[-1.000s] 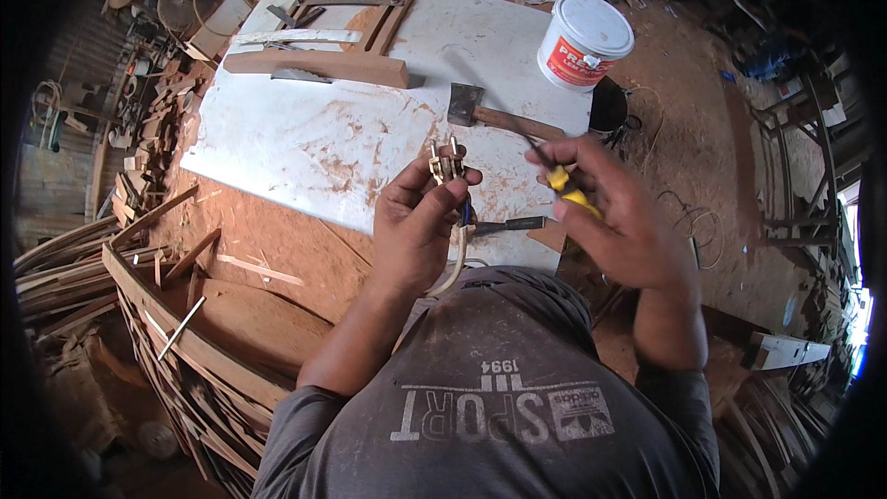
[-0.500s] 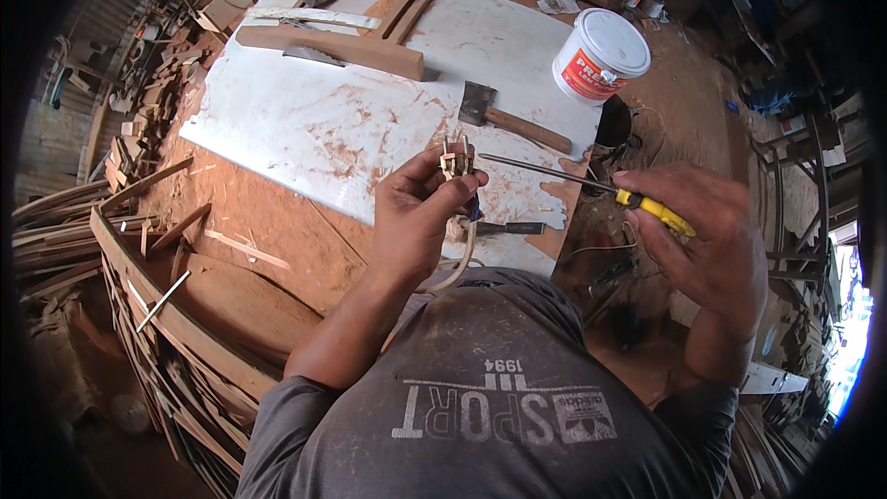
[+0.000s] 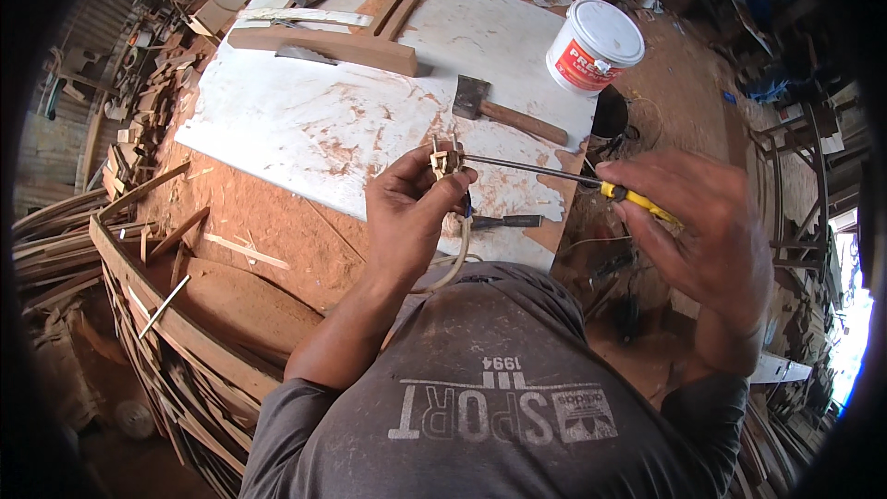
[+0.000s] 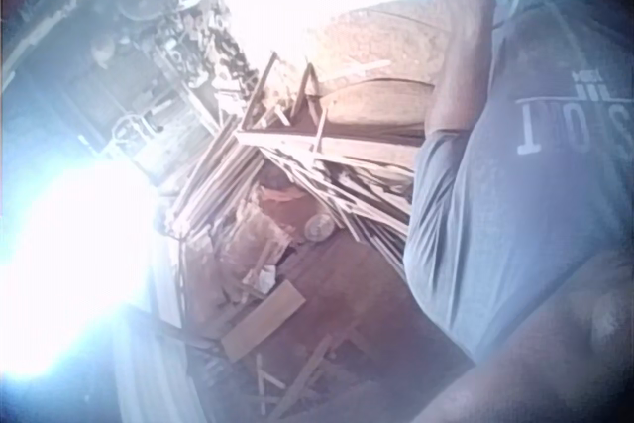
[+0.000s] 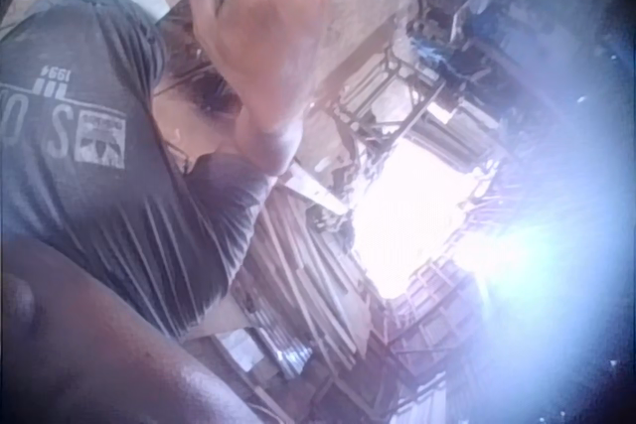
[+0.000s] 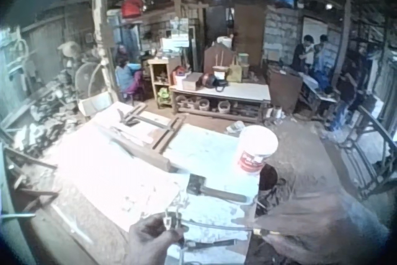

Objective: The person uses a screwdriver to tighten screws on a small electrical plug while holding it in the other hand. After securing the internal connections, the person attaches the white plastic cover to the plug and places the completed plug on the floor.

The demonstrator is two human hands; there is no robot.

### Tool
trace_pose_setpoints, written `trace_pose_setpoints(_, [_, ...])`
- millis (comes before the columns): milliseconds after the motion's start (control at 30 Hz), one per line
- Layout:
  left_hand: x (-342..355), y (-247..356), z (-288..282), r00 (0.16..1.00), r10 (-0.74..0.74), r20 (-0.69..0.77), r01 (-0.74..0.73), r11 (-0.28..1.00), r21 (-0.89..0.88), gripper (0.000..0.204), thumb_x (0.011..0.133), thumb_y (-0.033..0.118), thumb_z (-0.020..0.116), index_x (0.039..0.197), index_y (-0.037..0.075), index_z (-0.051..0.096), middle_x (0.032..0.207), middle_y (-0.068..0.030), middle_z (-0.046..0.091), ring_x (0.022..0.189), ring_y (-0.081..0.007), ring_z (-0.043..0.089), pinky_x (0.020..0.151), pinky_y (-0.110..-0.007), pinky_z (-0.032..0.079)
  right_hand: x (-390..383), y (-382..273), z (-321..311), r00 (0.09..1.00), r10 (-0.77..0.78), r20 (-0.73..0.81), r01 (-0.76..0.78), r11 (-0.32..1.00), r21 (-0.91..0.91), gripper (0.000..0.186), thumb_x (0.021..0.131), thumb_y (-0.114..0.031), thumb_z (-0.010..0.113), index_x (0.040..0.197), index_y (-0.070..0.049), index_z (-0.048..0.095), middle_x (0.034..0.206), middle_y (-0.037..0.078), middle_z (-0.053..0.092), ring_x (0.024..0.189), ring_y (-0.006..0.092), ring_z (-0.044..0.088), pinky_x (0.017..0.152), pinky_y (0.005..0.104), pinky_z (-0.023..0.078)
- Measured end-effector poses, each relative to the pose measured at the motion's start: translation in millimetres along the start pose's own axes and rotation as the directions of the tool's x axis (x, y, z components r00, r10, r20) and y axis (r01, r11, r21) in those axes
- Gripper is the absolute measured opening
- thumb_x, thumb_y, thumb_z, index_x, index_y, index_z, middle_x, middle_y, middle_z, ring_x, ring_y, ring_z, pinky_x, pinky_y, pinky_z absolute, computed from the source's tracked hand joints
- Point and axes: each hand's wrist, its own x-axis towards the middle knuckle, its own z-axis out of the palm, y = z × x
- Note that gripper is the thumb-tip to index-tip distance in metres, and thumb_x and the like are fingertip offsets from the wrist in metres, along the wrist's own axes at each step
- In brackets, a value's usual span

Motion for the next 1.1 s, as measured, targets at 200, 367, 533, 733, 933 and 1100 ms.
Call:
trace_pose_setpoints(200, [-1.1, 0.6, 0.9, 1.0, -0.005, -0.005, 0.005, 1.0, -0.005, 0.031, 0.087, 0.003, 0.069, 0.117, -0.006, 0.066, 0.095, -0.0134, 0.072, 0.084, -0.016, 0.068, 0.069, -0.03, 0.053, 4.6, -6.7, -9.3, 0.998, 0.001, 0.055, 0.003, 0.997, -0.071, 0.03, 0.081, -0.004, 0.073, 0.112, -0.005, 0.074, 0.099, 0.014, 0.074, 0.087, 0.0268, 0.073, 0.074, 0.0382, 0.058])
trace_pose_setpoints(367, [-0.1, 1.0, -2.2, 1.0, -0.018, 0.006, 0.018, 0.999, 0.027, 0.03, 0.087, 0.002, 0.068, 0.116, -0.006, 0.066, 0.095, -0.0141, 0.072, 0.082, -0.0164, 0.067, 0.069, -0.03, 0.053, 7.6, -9.1, -9.0, 0.999, -0.008, 0.053, 0.012, 0.997, -0.074, 0.03, 0.08, -0.003, 0.074, 0.11, -0.005, 0.074, 0.099, 0.015, 0.074, 0.088, 0.0264, 0.073, 0.074, 0.0375, 0.058])
trace_pose_setpoints(533, [-0.4, -0.2, -2.6, 1.0, -0.016, 0.002, 0.016, 1.0, 0.01, 0.03, 0.088, 0.001, 0.068, 0.116, -0.007, 0.066, 0.095, -0.0145, 0.072, 0.082, -0.017, 0.068, 0.069, -0.031, 0.054, 10.3, -10.9, -8.1, 0.999, -0.01, 0.048, 0.014, 0.998, -0.067, 0.029, 0.079, -0.003, 0.075, 0.108, -0.005, 0.075, 0.098, 0.015, 0.073, 0.087, 0.0256, 0.073, 0.073, 0.0361, 0.058])
trace_pose_setpoints(733, [-0.3, -2.5, -3.3, 1.0, -0.019, 0.02, 0.018, 0.999, 0.026, 0.03, 0.088, 0.001, 0.069, 0.117, -0.008, 0.066, 0.096, -0.0143, 0.072, 0.084, -0.0175, 0.069, 0.068, -0.031, 0.054, 15.3, -21.5, -11.4, 0.999, -0.033, 0.042, 0.04, 0.981, -0.187, 0.026, 0.077, -0.002, 0.075, 0.103, -0.008, 0.076, 0.095, 0.009, 0.072, 0.082, 0.023, 0.07, 0.067, 0.0359, 0.056])
trace_pose_setpoints(933, [1.6, -6.5, -4.6, 0.997, -0.067, 0.046, 0.061, 0.992, 0.114, 0.032, 0.087, 0.0, 0.07, 0.117, -0.009, 0.066, 0.095, -0.0138, 0.073, 0.083, -0.0159, 0.069, 0.068, -0.028, 0.055, 36.2, -37.6, -16.9, 0.968, -0.212, 0.135, 0.25, 0.859, -0.447, 0.013, 0.084, -0.011, 0.067, 0.094, -0.008, 0.074, 0.083, 0.006, 0.065, 0.073, 0.0213, 0.065, 0.062, 0.0345, 0.05])
trace_pose_setpoints(1100, [6.0, -10.8, -6.0, 0.988, -0.11, 0.107, 0.089, 0.979, 0.184, 0.031, 0.089, 0.002, 0.073, 0.116, -0.011, 0.066, 0.086, -0.0075, 0.072, 0.074, -0.0093, 0.065, 0.067, -0.026, 0.055, 51.0, -47.9, -26.1, 0.92, -0.158, 0.358, 0.356, 0.721, -0.595, 0.014, 0.086, -0.012, 0.062, 0.096, -0.005, 0.07, 0.087, 0.008, 0.062, 0.076, 0.0228, 0.066, 0.065, 0.0364, 0.05])
